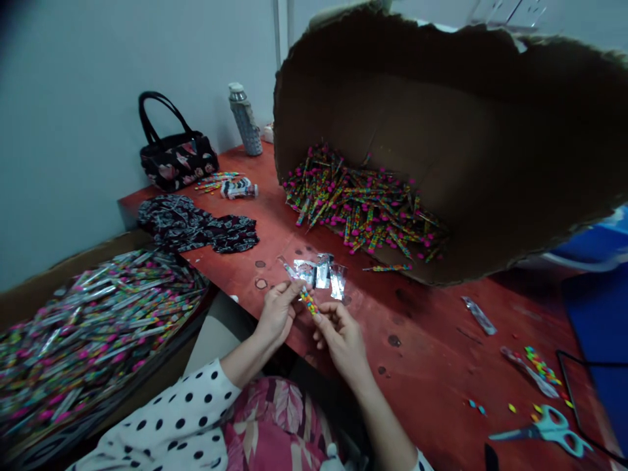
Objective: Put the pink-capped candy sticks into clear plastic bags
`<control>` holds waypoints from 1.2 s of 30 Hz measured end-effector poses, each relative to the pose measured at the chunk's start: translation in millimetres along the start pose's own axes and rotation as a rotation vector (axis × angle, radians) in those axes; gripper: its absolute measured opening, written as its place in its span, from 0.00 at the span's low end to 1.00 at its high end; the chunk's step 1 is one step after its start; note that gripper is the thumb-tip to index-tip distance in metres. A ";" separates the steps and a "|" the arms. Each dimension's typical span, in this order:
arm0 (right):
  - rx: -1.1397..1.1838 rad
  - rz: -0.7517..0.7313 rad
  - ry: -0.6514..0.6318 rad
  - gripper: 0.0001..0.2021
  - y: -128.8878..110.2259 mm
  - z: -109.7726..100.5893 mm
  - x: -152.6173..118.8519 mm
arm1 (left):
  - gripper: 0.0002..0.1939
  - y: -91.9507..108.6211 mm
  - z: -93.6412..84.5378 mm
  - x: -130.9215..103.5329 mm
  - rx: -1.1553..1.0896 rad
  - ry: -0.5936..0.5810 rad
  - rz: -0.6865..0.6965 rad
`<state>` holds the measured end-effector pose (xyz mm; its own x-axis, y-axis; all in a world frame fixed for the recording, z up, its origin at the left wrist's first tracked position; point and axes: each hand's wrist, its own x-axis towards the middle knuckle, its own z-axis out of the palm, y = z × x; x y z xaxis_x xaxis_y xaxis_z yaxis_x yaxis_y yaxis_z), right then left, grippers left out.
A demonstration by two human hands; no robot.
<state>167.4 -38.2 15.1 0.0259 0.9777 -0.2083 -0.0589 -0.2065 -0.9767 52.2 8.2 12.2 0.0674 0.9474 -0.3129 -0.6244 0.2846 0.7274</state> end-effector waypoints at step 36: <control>-1.176 0.054 0.439 0.17 -17.4 -111.4 80.1 | 0.04 -31.0 26.5 43.2 1.497 -0.342 0.661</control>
<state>281.7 39.6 9.6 0.3940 0.9187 -0.0280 0.8480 -0.3751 -0.3743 95.1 44.2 -7.7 0.3947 0.8820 0.2576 0.6178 -0.4622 0.6361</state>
